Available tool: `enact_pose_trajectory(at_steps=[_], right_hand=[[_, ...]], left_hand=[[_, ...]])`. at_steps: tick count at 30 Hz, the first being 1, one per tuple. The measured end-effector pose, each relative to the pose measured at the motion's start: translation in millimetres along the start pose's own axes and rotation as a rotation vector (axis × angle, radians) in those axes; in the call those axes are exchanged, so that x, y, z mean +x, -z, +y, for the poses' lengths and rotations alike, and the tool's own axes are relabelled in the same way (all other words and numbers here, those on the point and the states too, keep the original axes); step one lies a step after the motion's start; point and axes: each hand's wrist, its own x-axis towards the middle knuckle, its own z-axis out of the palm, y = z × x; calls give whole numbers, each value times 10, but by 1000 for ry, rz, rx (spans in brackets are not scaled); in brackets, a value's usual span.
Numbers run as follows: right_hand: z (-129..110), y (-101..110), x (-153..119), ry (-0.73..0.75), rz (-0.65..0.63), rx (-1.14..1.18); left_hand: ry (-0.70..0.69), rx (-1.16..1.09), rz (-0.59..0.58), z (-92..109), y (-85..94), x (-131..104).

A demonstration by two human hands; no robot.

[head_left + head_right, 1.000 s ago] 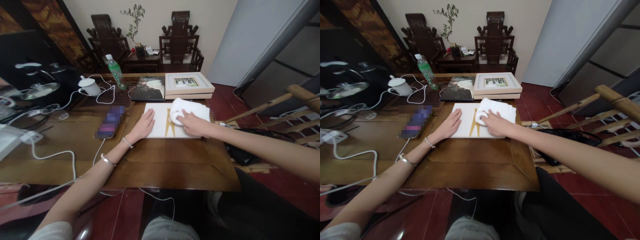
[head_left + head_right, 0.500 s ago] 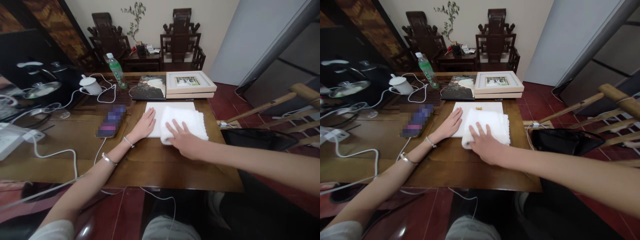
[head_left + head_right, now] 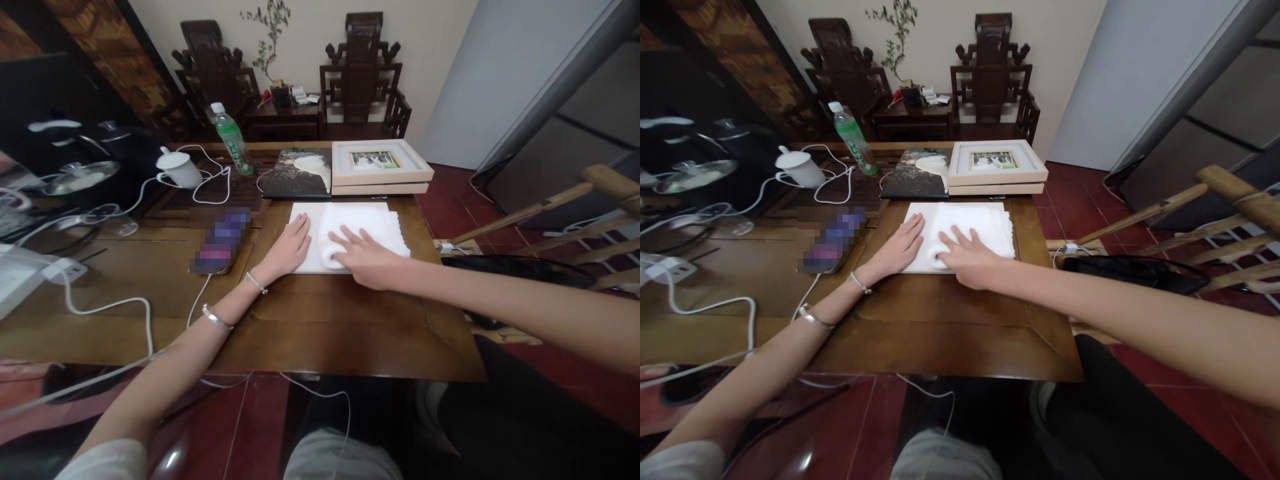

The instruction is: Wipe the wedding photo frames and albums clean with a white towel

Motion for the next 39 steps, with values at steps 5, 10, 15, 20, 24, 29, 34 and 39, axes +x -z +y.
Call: enact_pose_trajectory(at_steps=[5,10,15,20,24,29,34,39], right_hand=[[295,66,408,-43,-6,0],[296,18,464,-71,13,-12],[-43,-80,175,-43,24,-14],[-415,-77,-153,44,5,-11],[-501,-71,-265,81,-18,21],[-317,-91,-157,83,26,-12],[16,-37,216,-5,7,-39],[264,38,579,-88,12,-72]], left_hand=[[15,-19,-4,15,12,1],[9,-52,26,-10,-13,2],[5,-48,33,-10,-27,7],[10,-40,24,6,-11,4],[8,-42,20,12,4,-1],[6,-37,16,5,-2,-3],[-7,-36,40,-19,-22,1],[-7,-49,40,-21,-10,6]])
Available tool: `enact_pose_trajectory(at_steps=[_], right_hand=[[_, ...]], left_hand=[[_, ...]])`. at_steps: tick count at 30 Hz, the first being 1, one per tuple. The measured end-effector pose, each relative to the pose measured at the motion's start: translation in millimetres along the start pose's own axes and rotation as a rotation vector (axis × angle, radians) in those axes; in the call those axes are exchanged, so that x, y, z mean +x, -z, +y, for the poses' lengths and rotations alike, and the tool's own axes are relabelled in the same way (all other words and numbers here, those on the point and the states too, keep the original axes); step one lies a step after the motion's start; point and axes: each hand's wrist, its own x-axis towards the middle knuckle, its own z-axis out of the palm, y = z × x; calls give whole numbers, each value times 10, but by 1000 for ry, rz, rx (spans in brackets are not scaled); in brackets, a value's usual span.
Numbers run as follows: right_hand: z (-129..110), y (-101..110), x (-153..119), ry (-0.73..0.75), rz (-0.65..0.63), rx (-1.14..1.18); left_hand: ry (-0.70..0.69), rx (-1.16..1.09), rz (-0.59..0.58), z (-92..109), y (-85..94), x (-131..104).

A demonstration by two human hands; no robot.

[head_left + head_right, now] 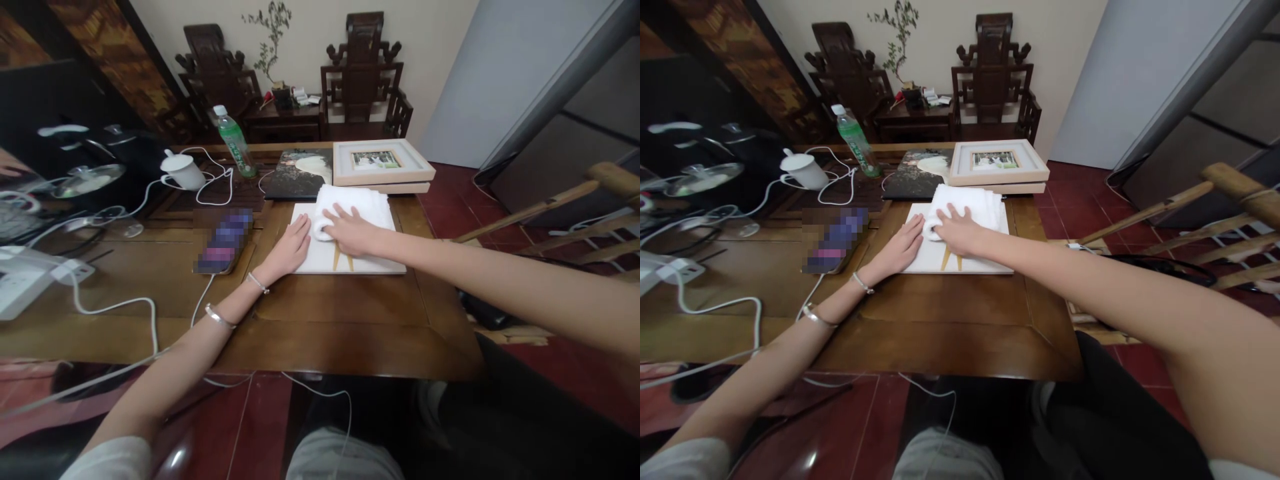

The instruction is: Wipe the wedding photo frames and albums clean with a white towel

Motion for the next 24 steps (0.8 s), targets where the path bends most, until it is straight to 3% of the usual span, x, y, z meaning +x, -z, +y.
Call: enact_pose_trajectory(at_steps=[6,13,16,20,24], right_hand=[[-99,-30,-7,-56,-5,9],[-638,25,-618,80,-24,25],[-764,56,-798,122,-20,35],[-689,64,-764,134,-10,36],[-409,53,-491,81,-48,42]], left_hand=[[-4,-25,17,-25,-13,-8],[-8,-28,-5,-31,-6,-17],[-7,-31,-5,-23,4,-22],[-9,-17,-17,-11,14,-21],[2,-6,-16,-2,6,-14]])
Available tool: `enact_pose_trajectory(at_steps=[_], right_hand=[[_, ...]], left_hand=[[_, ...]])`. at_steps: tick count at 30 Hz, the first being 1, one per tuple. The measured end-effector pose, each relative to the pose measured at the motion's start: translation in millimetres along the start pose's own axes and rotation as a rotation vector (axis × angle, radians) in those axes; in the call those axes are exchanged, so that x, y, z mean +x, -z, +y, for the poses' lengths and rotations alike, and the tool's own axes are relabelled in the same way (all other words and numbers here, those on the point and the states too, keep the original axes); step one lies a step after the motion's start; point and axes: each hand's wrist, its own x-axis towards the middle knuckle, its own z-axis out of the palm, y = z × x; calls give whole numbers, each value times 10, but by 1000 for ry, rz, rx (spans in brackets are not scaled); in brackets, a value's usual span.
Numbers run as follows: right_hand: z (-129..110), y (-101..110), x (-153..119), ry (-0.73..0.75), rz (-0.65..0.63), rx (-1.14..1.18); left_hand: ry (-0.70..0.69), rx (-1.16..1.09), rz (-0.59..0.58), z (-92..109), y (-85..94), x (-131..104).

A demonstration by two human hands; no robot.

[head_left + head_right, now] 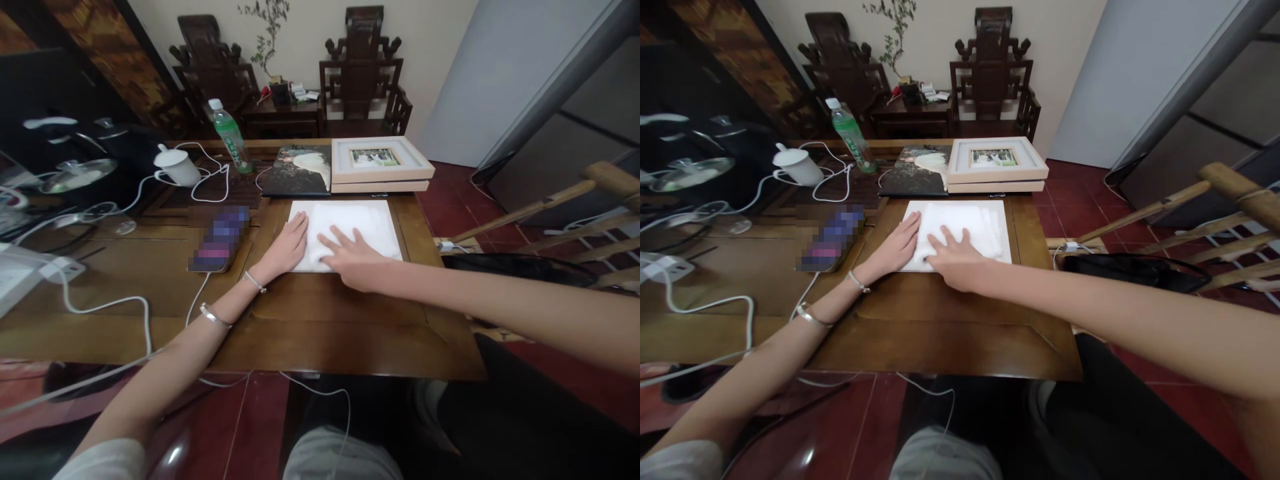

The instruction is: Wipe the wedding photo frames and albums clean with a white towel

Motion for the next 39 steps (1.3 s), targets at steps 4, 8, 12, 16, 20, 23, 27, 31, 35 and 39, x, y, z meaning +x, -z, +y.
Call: enact_pose_trajectory(at_steps=[4,8,12,16,20,23,27,31,35,39], right_hand=[[261,36,309,-88,33,-9],[243,127,553,-186,-1,-2],[-3,205,623,-155,-26,-11],[-245,195,448,39,-25,-40],[-350,167,97,193,29,-44],[-314,169,-123,206,24,-33],[-85,155,-165,105,-18,-16],[216,175,61,-20,48,15],[400,320,431,-131,82,136],[455,495,799,-13,140,205]], left_hand=[[3,-53,28,-5,-19,10],[121,-272,127,-24,-7,43],[216,-520,301,-44,32,72],[188,-493,398,-33,71,53],[165,-382,413,59,81,12],[106,-286,360,149,68,-12],[28,-114,213,189,35,-33],[6,-28,115,156,13,-42],[-47,-43,127,161,41,-38],[-54,-52,129,189,77,-35]])
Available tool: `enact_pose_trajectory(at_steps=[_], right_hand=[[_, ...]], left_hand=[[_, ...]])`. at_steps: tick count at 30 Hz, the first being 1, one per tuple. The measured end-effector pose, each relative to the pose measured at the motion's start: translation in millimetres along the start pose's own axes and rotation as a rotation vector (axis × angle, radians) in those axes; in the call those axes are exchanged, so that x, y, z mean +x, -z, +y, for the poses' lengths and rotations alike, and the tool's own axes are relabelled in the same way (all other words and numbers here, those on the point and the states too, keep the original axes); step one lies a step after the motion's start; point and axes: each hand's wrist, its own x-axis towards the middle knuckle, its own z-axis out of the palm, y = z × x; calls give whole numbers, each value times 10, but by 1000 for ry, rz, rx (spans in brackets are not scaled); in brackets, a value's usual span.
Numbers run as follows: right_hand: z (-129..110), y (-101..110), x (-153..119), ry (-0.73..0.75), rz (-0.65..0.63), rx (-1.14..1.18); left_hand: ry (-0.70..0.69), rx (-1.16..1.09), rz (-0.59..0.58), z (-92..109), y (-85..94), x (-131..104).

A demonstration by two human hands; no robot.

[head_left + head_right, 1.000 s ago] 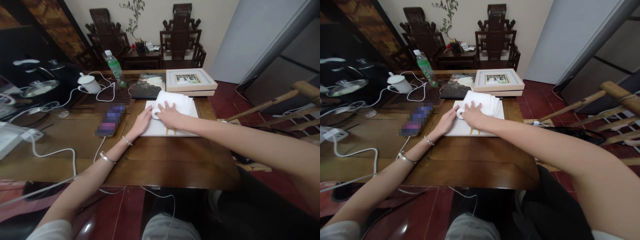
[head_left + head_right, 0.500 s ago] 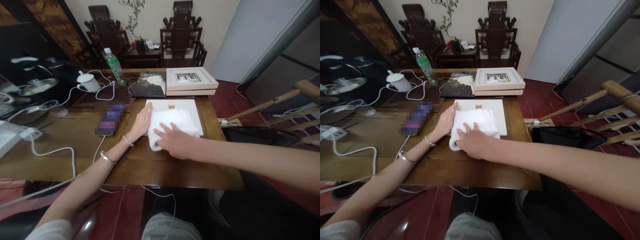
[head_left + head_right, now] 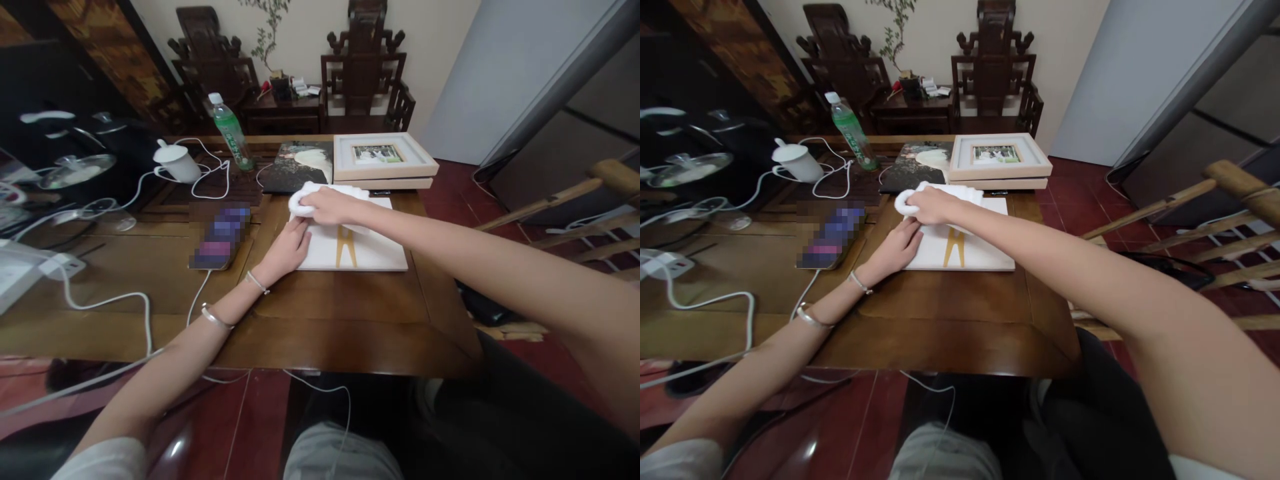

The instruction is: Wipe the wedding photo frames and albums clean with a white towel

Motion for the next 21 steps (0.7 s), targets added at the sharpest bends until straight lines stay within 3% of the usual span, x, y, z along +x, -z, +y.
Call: enact_pose_trajectory(at_steps=[3,7,16,21], right_hand=[[-17,55,156,47,6,-3],[33,105,108,13,-31,-16],[716,147,-587,-277,-61,63],[851,8,-1010,-267,-64,0]], left_hand=[[4,5,-7,1,11,-4],[8,5,-12,-20,6,-18],[62,24,-33,-77,-52,-34],[68,24,-45,-72,-38,-36]])
